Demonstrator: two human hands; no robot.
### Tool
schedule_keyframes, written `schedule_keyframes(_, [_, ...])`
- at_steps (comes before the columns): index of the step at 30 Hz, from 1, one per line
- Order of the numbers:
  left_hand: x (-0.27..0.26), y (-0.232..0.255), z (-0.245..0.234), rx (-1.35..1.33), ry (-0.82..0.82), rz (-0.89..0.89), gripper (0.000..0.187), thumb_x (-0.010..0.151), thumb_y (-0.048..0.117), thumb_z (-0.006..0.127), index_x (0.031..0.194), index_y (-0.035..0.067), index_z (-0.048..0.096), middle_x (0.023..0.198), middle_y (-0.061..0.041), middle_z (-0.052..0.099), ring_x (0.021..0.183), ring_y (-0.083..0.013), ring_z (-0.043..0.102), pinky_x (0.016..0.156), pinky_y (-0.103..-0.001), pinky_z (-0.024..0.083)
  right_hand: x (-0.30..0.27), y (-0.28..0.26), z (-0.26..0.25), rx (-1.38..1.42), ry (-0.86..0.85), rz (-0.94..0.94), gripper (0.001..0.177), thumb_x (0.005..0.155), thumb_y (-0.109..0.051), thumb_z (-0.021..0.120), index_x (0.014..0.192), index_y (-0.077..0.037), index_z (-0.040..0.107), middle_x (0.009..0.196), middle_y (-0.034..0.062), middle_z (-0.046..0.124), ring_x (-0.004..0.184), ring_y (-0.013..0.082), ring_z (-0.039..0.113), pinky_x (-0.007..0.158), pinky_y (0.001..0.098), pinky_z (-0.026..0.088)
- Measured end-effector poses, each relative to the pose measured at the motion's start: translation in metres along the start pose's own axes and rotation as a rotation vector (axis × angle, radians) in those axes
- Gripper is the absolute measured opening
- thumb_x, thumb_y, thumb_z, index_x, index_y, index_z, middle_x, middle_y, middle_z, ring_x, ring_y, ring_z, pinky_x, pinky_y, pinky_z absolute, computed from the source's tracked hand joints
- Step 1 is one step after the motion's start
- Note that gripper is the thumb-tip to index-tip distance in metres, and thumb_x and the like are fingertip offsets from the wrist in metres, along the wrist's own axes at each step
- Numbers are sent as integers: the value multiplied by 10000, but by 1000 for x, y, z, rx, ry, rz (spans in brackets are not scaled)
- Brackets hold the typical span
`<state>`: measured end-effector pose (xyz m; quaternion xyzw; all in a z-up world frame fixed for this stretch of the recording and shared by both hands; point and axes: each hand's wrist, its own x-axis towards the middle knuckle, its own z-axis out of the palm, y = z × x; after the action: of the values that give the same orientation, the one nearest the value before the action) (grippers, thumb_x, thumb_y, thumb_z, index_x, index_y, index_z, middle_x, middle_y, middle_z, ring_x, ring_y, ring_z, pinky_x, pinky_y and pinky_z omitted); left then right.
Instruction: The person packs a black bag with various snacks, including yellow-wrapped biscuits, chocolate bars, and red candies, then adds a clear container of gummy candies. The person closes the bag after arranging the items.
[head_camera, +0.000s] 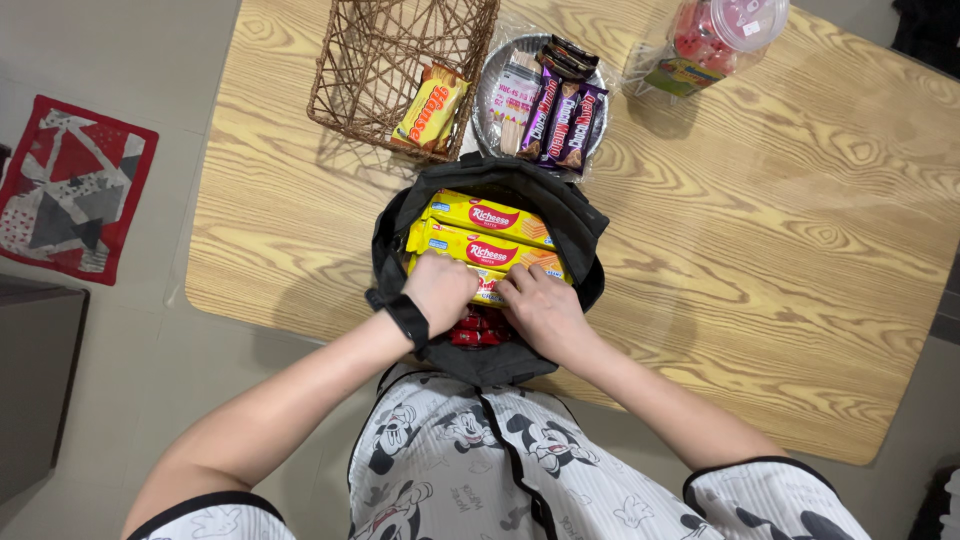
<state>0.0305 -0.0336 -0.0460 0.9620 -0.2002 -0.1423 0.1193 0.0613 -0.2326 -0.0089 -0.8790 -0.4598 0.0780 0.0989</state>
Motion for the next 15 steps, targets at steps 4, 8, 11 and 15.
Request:
schedule_keyframes(4, [18,-43,-40,-213,-47,-121,319,763,423,800,807,112,744,757,-113,705,738,-315,706,682,-451,562,1,1,-9,63,-43,10,416,688,-200,820,1055,-66,678,1016,100,628,960,295,628,748,414,550])
schedule_keyframes(8, [50,-118,-65,-519,413,-263,315,904,411,766,880,101,714,733,-101,711,691,-280,705,639,-423,558,2,0,-18,93,-55,17,455,693,-238,828,1080,-50,678,1028,108,631,986,302,625,773,417,543])
schedule_keyframes(11, [83,-176,-59,-646,414,-444,464,922,403,791,1186,49,650,866,-113,745,749,-230,710,690,-372,558,3,0,-24,122,8,9,398,735,-243,823,1056,-54,684,1008,101,639,974,296,633,757,412,538])
schedule_keyframes(15, [134,-234,-6,-853,228,-629,743,869,408,828,1356,-28,475,1134,-197,658,962,-267,663,825,-380,543,9,3,-32,190,123,28,266,823,-249,807,1004,-83,704,942,71,644,902,258,648,749,383,547])
